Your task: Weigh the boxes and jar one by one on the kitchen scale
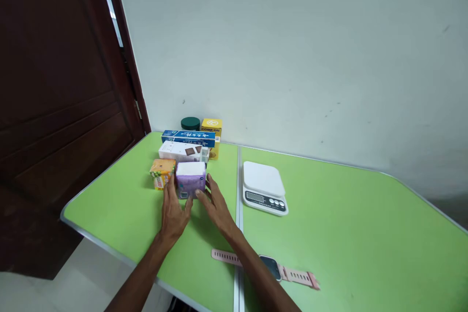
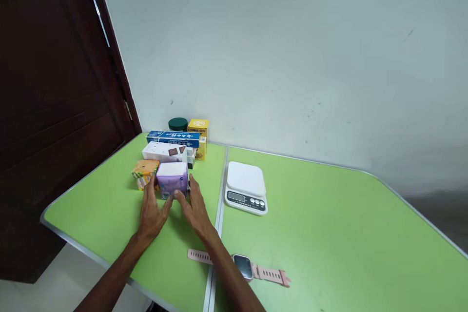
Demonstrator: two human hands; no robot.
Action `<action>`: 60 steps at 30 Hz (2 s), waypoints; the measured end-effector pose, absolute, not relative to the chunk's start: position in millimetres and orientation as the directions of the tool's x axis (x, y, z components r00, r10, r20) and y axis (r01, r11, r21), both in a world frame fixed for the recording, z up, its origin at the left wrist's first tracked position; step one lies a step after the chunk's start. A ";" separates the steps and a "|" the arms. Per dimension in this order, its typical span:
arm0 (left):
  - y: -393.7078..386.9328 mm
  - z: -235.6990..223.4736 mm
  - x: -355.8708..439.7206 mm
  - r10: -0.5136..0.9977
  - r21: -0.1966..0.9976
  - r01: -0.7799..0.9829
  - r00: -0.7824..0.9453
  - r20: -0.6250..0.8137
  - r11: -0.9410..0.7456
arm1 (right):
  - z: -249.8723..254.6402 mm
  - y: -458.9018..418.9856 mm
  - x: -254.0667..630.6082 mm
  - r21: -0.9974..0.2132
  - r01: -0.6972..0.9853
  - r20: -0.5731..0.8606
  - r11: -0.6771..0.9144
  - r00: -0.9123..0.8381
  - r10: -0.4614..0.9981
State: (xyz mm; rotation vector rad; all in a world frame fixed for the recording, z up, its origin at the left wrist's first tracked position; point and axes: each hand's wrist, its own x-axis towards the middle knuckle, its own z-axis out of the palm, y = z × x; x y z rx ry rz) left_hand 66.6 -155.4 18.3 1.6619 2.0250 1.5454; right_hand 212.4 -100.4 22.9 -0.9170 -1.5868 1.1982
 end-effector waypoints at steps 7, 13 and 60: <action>-178.1 -4.0 44.6 0.796 0.834 0.551 -0.491 0.355 -0.032 | 40.8 -155.8 268.5 -0.912 0.215 0.285 0.350 -0.284 0.915; -161.7 -7.7 47.0 0.853 0.869 0.488 -0.416 0.316 -0.083 | 43.2 -143.0 273.1 -0.892 0.275 0.278 0.358 -0.290 0.916; -127.4 65.8 133.9 0.968 0.950 0.243 -0.103 0.227 -0.197 | 52.9 -167.7 299.3 -0.762 0.400 0.542 0.508 -0.035 0.840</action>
